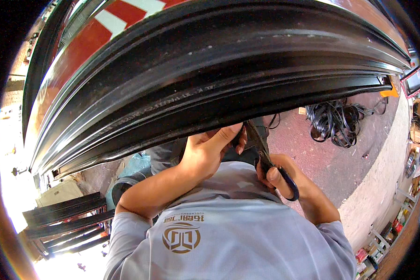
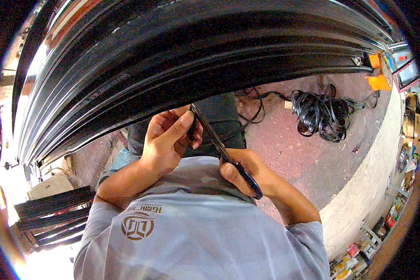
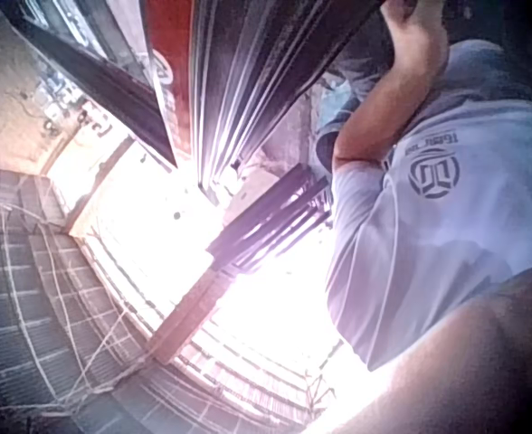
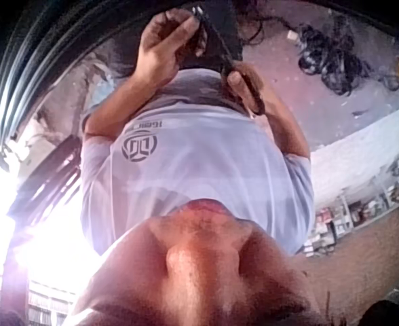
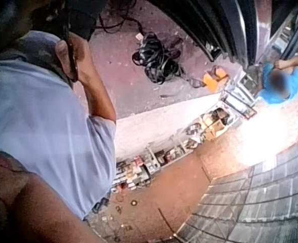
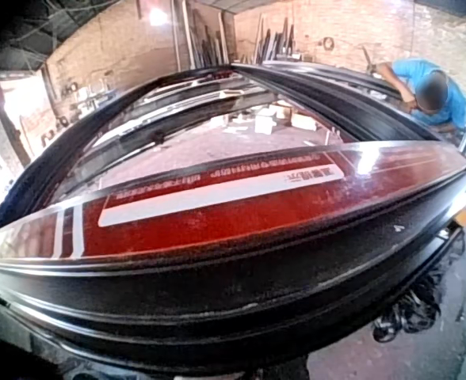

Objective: The person trims a black rubber seal attached to a red and black window frame using shears. They repeatedly reposition the frame, cut sections of the seal, and remove the cut pieces. Another person is visible in the background handling similar frames.

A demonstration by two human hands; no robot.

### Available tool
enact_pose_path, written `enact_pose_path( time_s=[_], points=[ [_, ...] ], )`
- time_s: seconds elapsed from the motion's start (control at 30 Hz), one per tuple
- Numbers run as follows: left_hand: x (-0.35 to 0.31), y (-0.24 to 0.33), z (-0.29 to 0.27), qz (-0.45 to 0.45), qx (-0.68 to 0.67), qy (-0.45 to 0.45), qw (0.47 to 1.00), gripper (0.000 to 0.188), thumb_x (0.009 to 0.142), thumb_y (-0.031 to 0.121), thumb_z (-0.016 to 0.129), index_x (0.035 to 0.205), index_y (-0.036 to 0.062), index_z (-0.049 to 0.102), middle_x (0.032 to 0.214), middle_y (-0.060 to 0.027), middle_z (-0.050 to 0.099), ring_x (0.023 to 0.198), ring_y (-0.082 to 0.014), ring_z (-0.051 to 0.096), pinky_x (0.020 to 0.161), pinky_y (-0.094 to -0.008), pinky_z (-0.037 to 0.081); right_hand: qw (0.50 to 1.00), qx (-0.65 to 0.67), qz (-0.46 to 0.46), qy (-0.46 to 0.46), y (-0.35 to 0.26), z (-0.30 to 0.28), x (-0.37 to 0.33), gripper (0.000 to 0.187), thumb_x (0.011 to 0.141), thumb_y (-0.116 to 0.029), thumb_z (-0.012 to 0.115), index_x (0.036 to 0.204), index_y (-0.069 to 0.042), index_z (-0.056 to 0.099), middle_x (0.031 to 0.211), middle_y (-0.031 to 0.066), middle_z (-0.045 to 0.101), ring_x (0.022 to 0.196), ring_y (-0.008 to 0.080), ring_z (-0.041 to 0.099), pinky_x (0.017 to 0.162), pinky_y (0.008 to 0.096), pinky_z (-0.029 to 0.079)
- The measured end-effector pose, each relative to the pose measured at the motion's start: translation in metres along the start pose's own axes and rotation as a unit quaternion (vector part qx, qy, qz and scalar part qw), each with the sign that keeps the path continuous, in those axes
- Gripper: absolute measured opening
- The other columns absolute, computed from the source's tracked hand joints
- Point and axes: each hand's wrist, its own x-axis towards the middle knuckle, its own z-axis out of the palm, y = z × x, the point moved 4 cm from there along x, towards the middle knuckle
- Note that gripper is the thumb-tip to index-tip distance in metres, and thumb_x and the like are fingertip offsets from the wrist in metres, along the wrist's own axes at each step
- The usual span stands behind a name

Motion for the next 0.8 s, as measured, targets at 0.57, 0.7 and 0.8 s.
enact_pose_path(
  time_s=[0.57,0.7,0.8],
  points=[
    [-0.002,0.000,-0.001,0.029,0.049,0.016,0.998,0.019,0.098,0.014,0.061,0.108,-0.0019,0.060,0.085,-0.0095,0.063,0.073,-0.0177,0.059,0.059,-0.0301,0.047,0.996,-0.071,-0.005,0.058,0.001,0.010,0.008,0.070,0.087,-0.073,0.052,0.076,-0.004,0.056,0.060,-0.0019,0.047,0.056,0.0084,0.045,0.049,0.0262,0.033],
    [0.000,-0.005,-0.003,-0.001,-0.008,0.038,0.999,0.023,0.100,0.019,0.059,0.107,-0.0018,0.060,0.089,-0.0092,0.061,0.077,-0.0168,0.057,0.062,-0.0290,0.045,0.998,0.019,0.007,0.052,0.008,0.004,0.004,0.071,0.089,-0.074,0.047,0.081,-0.004,0.058,0.060,-0.0016,0.047,0.054,0.0088,0.046,0.048,0.0258,0.035],
    [-0.002,-0.001,0.001,0.004,-0.030,0.045,0.999,0.023,0.100,0.022,0.058,0.104,-0.0009,0.060,0.092,-0.0087,0.060,0.079,-0.0166,0.055,0.066,-0.0296,0.045,0.998,0.055,0.004,0.042,0.008,-0.001,0.002,0.067,0.093,-0.069,0.046,0.081,-0.005,0.057,0.060,-0.0018,0.047,0.054,0.0084,0.046,0.048,0.0265,0.035]
  ],
)
